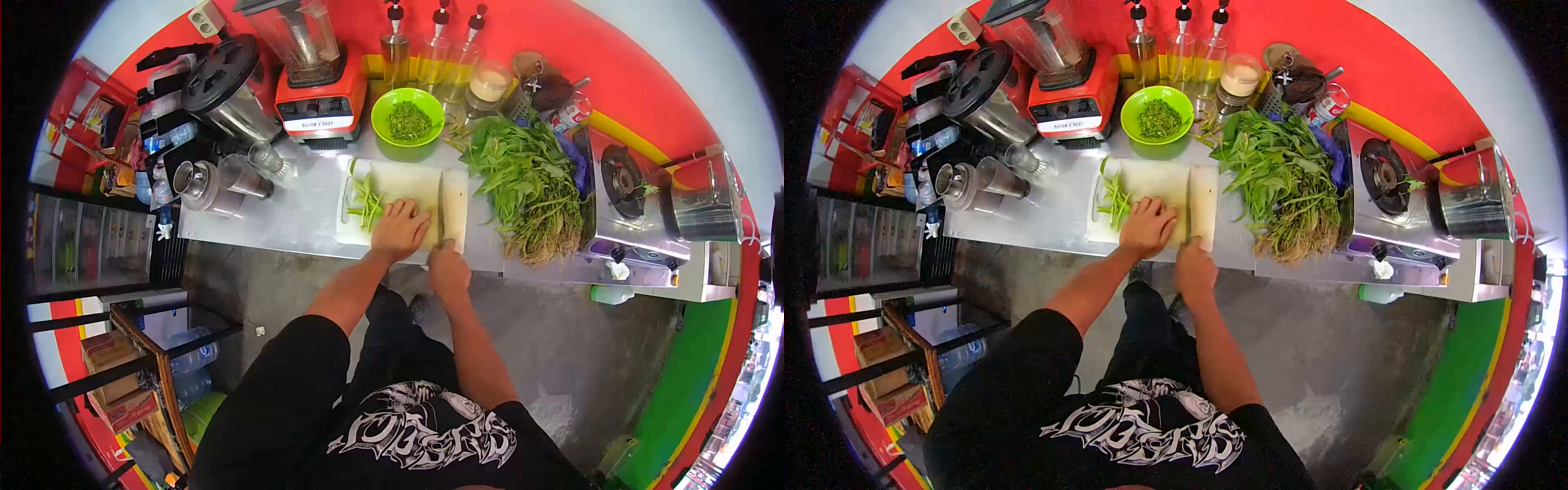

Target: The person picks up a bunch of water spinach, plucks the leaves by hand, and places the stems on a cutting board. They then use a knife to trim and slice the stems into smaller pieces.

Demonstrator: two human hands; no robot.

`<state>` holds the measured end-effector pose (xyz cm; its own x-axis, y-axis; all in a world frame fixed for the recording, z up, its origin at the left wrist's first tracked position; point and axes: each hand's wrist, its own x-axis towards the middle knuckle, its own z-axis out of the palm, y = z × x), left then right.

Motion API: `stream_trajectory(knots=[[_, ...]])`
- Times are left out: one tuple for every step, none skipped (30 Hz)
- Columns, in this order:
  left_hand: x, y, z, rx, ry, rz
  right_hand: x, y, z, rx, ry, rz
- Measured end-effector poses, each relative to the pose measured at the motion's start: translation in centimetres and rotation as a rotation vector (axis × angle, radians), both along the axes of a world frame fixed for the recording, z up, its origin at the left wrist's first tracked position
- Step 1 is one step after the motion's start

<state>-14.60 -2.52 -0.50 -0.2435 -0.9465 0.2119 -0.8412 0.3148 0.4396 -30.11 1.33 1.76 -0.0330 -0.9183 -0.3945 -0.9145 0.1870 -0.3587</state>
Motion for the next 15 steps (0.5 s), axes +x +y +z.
stream_trajectory(knots=[[0.0,0.0,0.1,0.031,-0.013,-0.003,-0.4,-0.3,0.0,0.001,-0.002,-0.001],[-0.1,0.0,-0.2,-0.003,0.019,0.014,-0.7,-0.7,-0.1,-0.029,-0.012,-0.040],[-0.1,0.0,-0.4,-0.003,0.018,0.012,-1.0,-0.9,0.1,-0.060,-0.021,-0.078],[0.0,-0.1,-0.7,-0.004,0.012,0.029,-1.3,-0.9,0.2,-0.141,-0.047,-0.070],[0.1,-0.1,-0.9,-0.004,0.006,0.048,-1.2,-1.0,0.2,-0.140,-0.047,-0.067],[0.2,-0.1,-0.7,-0.002,0.007,0.051,-1.0,-1.1,0.5,-0.166,-0.079,-0.065],[0.3,0.0,-0.5,0.023,-0.009,0.041,-0.9,-1.1,0.7,-0.191,-0.110,-0.064],[0.3,0.0,-0.3,0.047,-0.025,0.031,-0.7,-0.8,0.9,-0.188,-0.107,-0.061],[0.3,0.0,-0.6,0.050,-0.022,0.033,-0.3,-0.5,1.1,-0.203,-0.130,-0.051],[0.3,-0.1,-0.9,0.038,-0.012,0.029,0.0,-0.3,1.3,-0.220,-0.153,-0.042],[0.3,-0.2,-1.1,0.023,-0.002,0.027,0.4,-0.1,1.6,-0.221,-0.152,-0.037],[0.2,-0.1,-1.0,-0.047,-0.001,0.025,0.6,0.2,1.5,-0.217,-0.135,-0.005],[0.2,0.1,-1.1,-0.043,-0.003,0.028,0.9,0.6,1.5,-0.212,-0.120,0.025],[0.1,0.1,-1.1,-0.013,0.009,0.019,1.2,0.8,1.2,-0.191,-0.022,0.040],[0.2,-0.2,-1.1,0.013,0.016,0.001,1.4,0.7,1.5,-0.193,-0.031,0.029]])
